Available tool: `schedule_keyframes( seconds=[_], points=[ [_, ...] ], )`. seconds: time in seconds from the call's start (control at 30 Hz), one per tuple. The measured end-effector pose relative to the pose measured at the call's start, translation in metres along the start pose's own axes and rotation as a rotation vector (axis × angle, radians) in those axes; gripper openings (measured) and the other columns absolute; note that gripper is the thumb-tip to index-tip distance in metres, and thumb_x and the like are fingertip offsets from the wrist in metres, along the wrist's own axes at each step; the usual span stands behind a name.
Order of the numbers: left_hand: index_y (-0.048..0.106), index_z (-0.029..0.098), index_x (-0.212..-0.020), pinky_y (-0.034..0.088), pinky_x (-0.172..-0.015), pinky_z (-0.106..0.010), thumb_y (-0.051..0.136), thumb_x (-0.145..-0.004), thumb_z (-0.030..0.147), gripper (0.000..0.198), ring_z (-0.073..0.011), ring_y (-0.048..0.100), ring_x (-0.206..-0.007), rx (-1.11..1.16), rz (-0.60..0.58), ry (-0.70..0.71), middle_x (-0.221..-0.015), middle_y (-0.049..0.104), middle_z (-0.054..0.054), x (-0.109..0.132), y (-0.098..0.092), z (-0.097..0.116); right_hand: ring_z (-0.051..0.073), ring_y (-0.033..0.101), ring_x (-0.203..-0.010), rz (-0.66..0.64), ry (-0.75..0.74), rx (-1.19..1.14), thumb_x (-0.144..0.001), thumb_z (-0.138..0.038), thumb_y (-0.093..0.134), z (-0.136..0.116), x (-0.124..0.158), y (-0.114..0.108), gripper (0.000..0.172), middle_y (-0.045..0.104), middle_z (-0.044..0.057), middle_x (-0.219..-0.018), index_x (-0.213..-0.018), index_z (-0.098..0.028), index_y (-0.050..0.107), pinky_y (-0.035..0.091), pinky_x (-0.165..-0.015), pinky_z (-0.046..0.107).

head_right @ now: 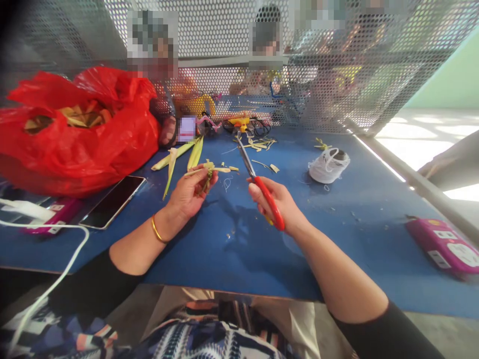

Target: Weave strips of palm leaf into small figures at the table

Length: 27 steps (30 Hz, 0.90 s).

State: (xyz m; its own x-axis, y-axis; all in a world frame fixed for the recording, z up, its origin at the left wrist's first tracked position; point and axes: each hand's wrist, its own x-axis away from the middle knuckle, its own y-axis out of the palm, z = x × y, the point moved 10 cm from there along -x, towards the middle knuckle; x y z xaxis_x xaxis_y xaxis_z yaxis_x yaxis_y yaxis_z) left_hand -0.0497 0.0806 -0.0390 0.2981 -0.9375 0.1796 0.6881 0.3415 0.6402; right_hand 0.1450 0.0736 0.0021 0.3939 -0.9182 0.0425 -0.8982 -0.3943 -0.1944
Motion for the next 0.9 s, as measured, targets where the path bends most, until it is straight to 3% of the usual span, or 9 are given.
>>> schedule_keyframes(
  seconds=[0.1, 0.3, 0.43, 0.67, 0.9],
  points=[
    [0.064, 0.018, -0.077, 0.055, -0.076, -0.026, 0.069, -0.073, 0.007, 0.013, -0.0116, 0.069, -0.071, 0.021, 0.011, -0.004, -0.071, 0.07, 0.001, -0.002, -0.003, 0.004, 0.008, 0.038, -0.049, -0.059, 0.013, 0.149, -0.066, -0.07, 0.064, 0.0, 0.0, 0.0, 0.07, 0.044, -0.005, -0.061, -0.107, -0.014, 0.062, 0.03, -0.044, 0.024],
    [0.063, 0.019, -0.079, 0.054, -0.075, -0.023, 0.067, -0.075, 0.007, 0.013, -0.0102, 0.069, -0.072, 0.083, 0.028, 0.128, -0.072, 0.071, 0.003, -0.003, -0.006, 0.03, 0.009, 0.035, -0.054, -0.171, -0.063, 0.302, -0.069, -0.064, 0.064, -0.007, 0.004, 0.001, 0.063, 0.042, -0.005, -0.063, -0.106, -0.013, 0.061, 0.029, -0.049, 0.024],
    [0.062, 0.017, -0.08, 0.055, -0.073, -0.023, 0.064, -0.076, 0.005, 0.012, -0.0102, 0.069, -0.069, 0.09, 0.019, 0.146, -0.07, 0.07, 0.003, 0.0, -0.001, 0.033, 0.011, 0.036, -0.059, -0.233, -0.093, 0.386, -0.07, -0.062, 0.063, -0.007, 0.005, 0.01, 0.061, 0.042, -0.004, -0.065, -0.106, -0.014, 0.061, 0.03, -0.053, 0.025],
    [0.063, 0.015, -0.083, 0.055, -0.084, -0.03, 0.071, -0.071, 0.006, 0.018, -0.0117, 0.069, -0.068, 0.02, -0.055, 0.131, -0.073, 0.07, 0.001, 0.002, 0.007, 0.024, 0.011, 0.032, -0.058, -0.168, -0.061, 0.355, -0.071, -0.062, 0.063, -0.003, 0.002, 0.014, 0.059, 0.04, -0.004, -0.065, -0.105, -0.014, 0.065, 0.03, -0.052, 0.025],
    [0.066, 0.017, -0.084, 0.054, -0.083, -0.03, 0.072, -0.07, 0.007, 0.018, -0.012, 0.07, -0.07, -0.017, -0.12, 0.121, -0.074, 0.071, 0.0, 0.004, 0.013, 0.019, 0.011, 0.034, -0.061, -0.154, -0.029, 0.296, -0.069, -0.058, 0.067, 0.005, 0.001, 0.012, 0.058, 0.044, -0.002, -0.067, -0.109, -0.016, 0.069, 0.031, -0.053, 0.024]
  ],
)
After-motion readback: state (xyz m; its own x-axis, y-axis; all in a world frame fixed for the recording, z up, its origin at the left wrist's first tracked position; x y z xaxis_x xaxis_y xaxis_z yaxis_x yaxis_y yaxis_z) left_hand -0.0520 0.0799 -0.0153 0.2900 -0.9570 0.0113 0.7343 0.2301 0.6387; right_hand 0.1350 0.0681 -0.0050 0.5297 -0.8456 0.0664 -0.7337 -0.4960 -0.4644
